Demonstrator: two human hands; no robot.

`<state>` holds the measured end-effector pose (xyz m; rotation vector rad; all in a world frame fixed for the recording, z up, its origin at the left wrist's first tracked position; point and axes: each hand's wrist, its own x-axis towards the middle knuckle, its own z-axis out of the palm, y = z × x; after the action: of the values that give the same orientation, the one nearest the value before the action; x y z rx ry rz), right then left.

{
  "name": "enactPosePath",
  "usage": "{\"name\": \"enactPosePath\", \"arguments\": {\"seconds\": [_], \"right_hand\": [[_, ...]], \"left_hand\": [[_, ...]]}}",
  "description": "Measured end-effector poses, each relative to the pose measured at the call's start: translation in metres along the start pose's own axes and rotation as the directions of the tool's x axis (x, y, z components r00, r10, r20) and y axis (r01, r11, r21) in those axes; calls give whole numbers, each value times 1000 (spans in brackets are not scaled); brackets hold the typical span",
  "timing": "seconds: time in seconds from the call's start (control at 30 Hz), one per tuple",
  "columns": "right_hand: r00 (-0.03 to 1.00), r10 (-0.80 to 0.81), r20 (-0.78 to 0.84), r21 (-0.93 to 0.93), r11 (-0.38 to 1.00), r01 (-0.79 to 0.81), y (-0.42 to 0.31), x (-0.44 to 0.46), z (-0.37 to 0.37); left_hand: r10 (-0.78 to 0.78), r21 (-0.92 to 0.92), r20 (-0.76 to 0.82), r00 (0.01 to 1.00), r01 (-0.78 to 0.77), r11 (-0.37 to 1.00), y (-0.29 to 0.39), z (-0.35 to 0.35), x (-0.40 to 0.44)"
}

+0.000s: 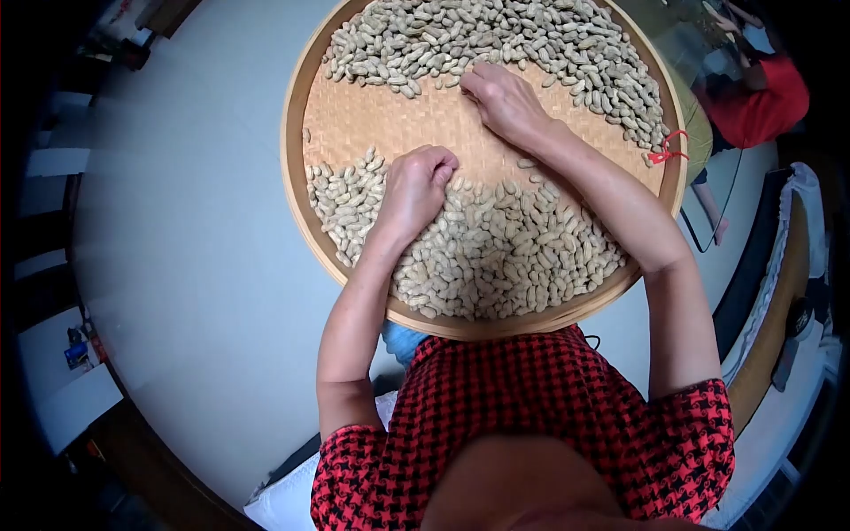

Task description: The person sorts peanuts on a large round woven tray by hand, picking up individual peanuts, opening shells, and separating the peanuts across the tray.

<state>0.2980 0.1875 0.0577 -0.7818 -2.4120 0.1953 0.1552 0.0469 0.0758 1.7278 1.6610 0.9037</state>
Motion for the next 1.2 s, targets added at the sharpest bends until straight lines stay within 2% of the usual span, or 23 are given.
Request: {"name": "enactPosePath", "arguments": {"seconds": [0.1,0.13,0.2,0.27,0.3,0.37,0.4,0.47,0.53,0.63,0.7,0.77,0.83,0.93,1.0,1.07,1.1,1.17,1.2], "right_hand": [[1000,-8,-25,-26,1000,7,0,1,-2],[1000,4,-10,17,1000,-4,0,2,-3],[1000,16,2,60,998,-16,-2,2,-10],[983,146,109,321,931,-173,-7,-2,-25],[983,148,109,316,932,-175,-8,-6,-30],[917,316,245,555,730,-400,-7,-15,-41],[915,321,245,551,730,-404,-6,-20,-47],[827,349,440,598,573,-560,-5,-28,-57],[826,351,440,601,568,-562,-4,-38,-62],[815,360,454,654,486,-580,-9,-48,-66],[826,362,432,642,520,-564,-12,-48,-67],[839,359,410,627,557,-544,-11,-50,-66],[819,389,421,723,401,-562,-9,-49,-62],[764,420,490,701,332,-631,-10,-48,-63],[786,410,463,701,373,-608,-10,-50,-60],[810,398,430,699,421,-578,-8,-51,-62],[795,396,460,707,377,-598,-10,-51,-64],[763,394,512,731,266,-628,-13,-50,-62],[768,388,510,732,272,-624,-13,-51,-59]], "left_hand": [[10,-7,81,997,-9,1000,9,0,-1],[13,-4,81,997,-13,1000,10,1,0],[138,127,63,988,-145,981,13,6,-1],[142,126,73,987,-151,980,15,9,-3],[160,190,99,982,-176,966,16,11,-4],[148,259,139,979,-181,949,18,14,-4],[151,254,143,978,-184,949,18,15,-3],[100,219,178,979,-139,966,16,17,-2],[114,240,166,979,-153,959,16,20,-2],[127,259,142,982,-160,952,16,21,-2],[127,256,135,983,-159,954,17,23,-2],[207,110,54,977,-212,971,18,27,1],[244,101,94,965,-253,962,24,28,5],[279,107,155,948,-297,949,23,38,11],[285,124,172,943,-308,943,17,42,13],[189,-113,66,980,-181,977,14,44,16],[194,-111,61,979,-187,976,14,42,17],[-91,-446,101,991,127,886,15,35,17],[-90,-445,92,992,122,887,15,32,18]]}}
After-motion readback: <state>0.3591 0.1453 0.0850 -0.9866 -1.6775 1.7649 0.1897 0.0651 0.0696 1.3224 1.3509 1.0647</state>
